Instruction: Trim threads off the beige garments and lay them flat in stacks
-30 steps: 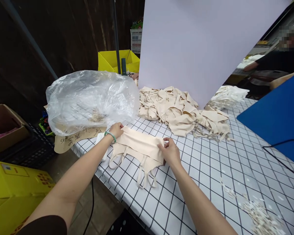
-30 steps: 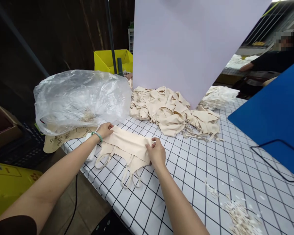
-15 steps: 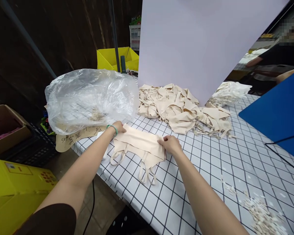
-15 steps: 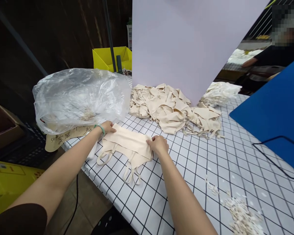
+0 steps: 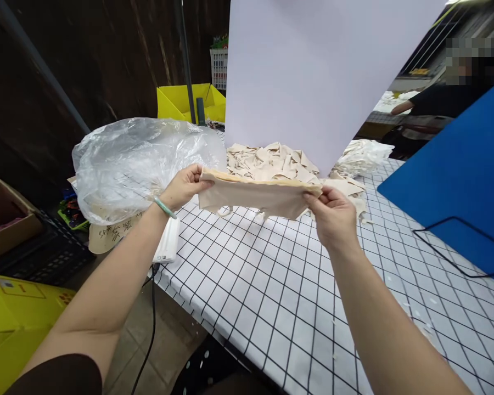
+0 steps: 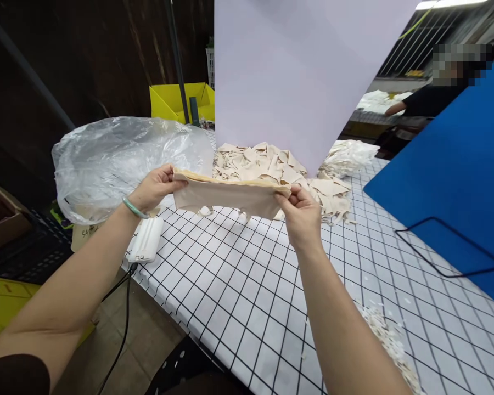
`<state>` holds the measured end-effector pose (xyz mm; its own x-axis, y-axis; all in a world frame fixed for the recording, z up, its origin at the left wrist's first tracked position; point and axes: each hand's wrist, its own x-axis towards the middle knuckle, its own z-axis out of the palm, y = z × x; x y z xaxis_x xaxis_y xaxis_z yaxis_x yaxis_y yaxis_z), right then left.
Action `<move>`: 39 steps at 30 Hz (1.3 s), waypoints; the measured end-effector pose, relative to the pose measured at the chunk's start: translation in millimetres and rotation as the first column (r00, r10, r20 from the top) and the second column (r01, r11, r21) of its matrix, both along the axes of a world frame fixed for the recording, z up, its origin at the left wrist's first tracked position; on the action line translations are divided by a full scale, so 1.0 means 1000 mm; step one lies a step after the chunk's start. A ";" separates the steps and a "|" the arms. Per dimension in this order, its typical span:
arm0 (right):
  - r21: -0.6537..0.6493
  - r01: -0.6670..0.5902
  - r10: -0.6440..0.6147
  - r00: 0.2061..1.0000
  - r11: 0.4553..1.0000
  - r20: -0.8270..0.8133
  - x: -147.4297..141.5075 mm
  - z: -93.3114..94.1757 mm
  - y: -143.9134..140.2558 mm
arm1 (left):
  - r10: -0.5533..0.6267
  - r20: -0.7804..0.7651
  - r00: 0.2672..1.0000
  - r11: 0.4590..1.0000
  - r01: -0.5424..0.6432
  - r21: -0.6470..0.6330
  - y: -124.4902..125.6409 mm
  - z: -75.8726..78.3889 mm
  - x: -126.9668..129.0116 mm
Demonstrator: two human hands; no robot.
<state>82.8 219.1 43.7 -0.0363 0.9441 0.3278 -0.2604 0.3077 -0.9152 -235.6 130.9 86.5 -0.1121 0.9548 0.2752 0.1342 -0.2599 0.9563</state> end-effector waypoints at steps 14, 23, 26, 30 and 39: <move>-0.359 -0.225 0.282 0.953 0.906 0.114 0.036 -0.011 -0.126 | -0.141 -0.044 0.989 0.863 0.101 -0.494 -0.095 0.003 -0.003; -0.308 0.054 0.165 0.751 0.950 0.639 0.010 -0.109 -0.079 | -0.061 -0.130 0.990 0.720 -0.046 -0.693 -0.022 -0.109 -0.006; -0.230 0.078 0.113 0.694 0.970 0.711 0.009 -0.106 -0.068 | -0.044 -0.166 0.985 0.725 -0.083 -0.684 -0.003 -0.116 -0.011; -0.133 0.070 0.058 0.636 0.989 0.770 0.000 -0.102 -0.051 | 0.005 -0.234 0.972 0.753 -0.158 -0.639 0.012 -0.117 -0.022; 0.124 0.014 -0.118 0.420 0.992 0.900 -0.026 -0.114 -0.020 | 0.082 -0.644 0.761 0.804 -0.432 -0.408 0.034 -0.114 -0.025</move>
